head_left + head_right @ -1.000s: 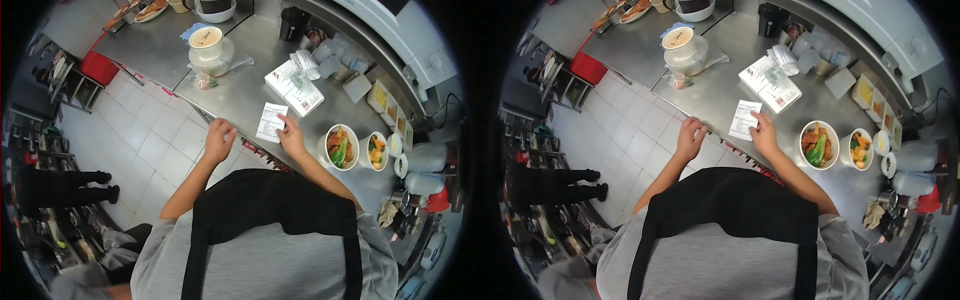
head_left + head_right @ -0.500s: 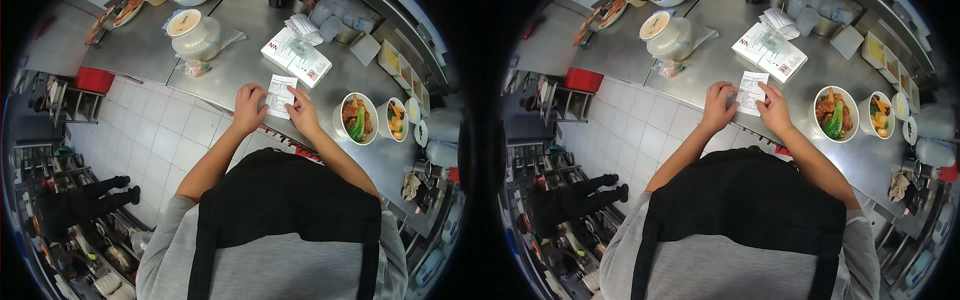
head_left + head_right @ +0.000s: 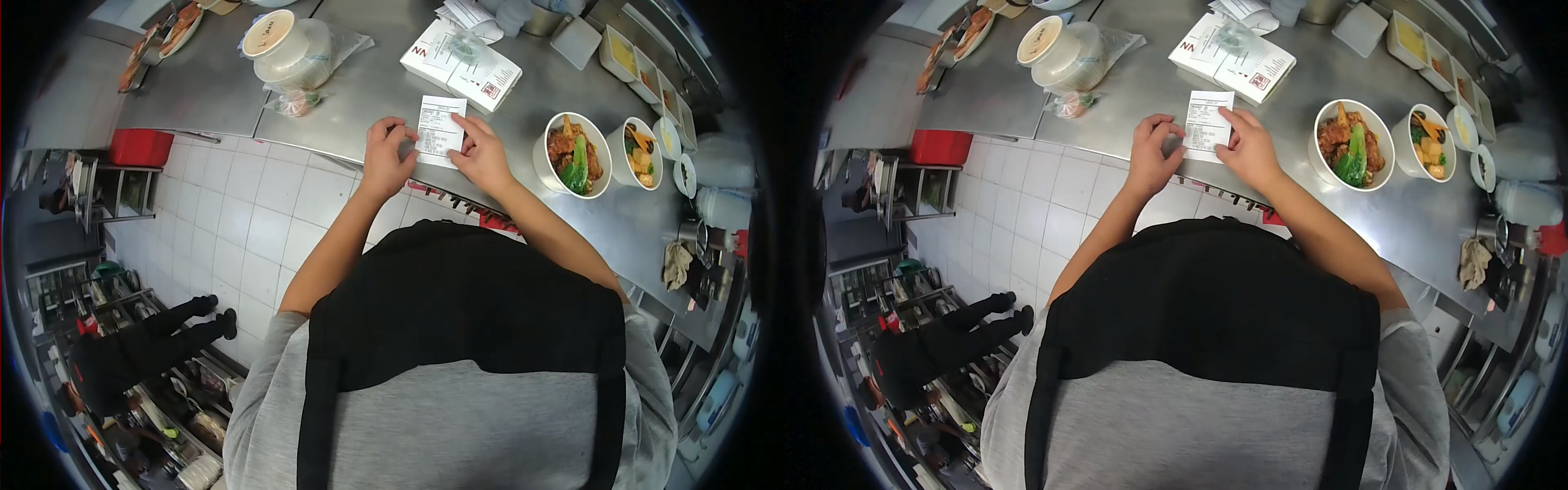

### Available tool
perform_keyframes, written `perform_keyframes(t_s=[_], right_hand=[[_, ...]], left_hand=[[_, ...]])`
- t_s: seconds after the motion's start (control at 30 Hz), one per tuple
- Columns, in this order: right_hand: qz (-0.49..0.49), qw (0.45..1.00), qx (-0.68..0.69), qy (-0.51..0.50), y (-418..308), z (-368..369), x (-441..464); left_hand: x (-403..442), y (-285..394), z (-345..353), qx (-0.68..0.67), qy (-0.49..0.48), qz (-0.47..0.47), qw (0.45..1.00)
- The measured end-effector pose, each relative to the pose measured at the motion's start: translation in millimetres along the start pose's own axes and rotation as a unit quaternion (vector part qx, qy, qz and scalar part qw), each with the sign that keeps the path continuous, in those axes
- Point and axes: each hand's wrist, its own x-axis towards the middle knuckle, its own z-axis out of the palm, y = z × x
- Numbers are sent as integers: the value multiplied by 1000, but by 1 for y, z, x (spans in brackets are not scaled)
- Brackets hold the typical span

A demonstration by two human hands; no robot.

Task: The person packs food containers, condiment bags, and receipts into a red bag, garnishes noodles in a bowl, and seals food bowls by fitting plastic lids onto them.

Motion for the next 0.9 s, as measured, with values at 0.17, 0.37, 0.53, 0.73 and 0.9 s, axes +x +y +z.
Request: perform_keyframes(t_s=[0.17,0.37,0.53,0.73,0.9], right_hand=[[12,1000,10,-4,1,1,1],[10,1000,12,-2,2,1,0],[13,1000,11,-6,1,1,1],[15,1000,12,-12,-1,-1,0],[12,1000,15,-14,0,-1,0]], left_hand=[[-1,0,1,10,-5,0,1000],[-2,0,3,21,-17,4,1000],[1,2,0,42,-25,26,998],[9,14,-25,200,-52,26,978],[4,18,-22,161,-10,-32,986]])
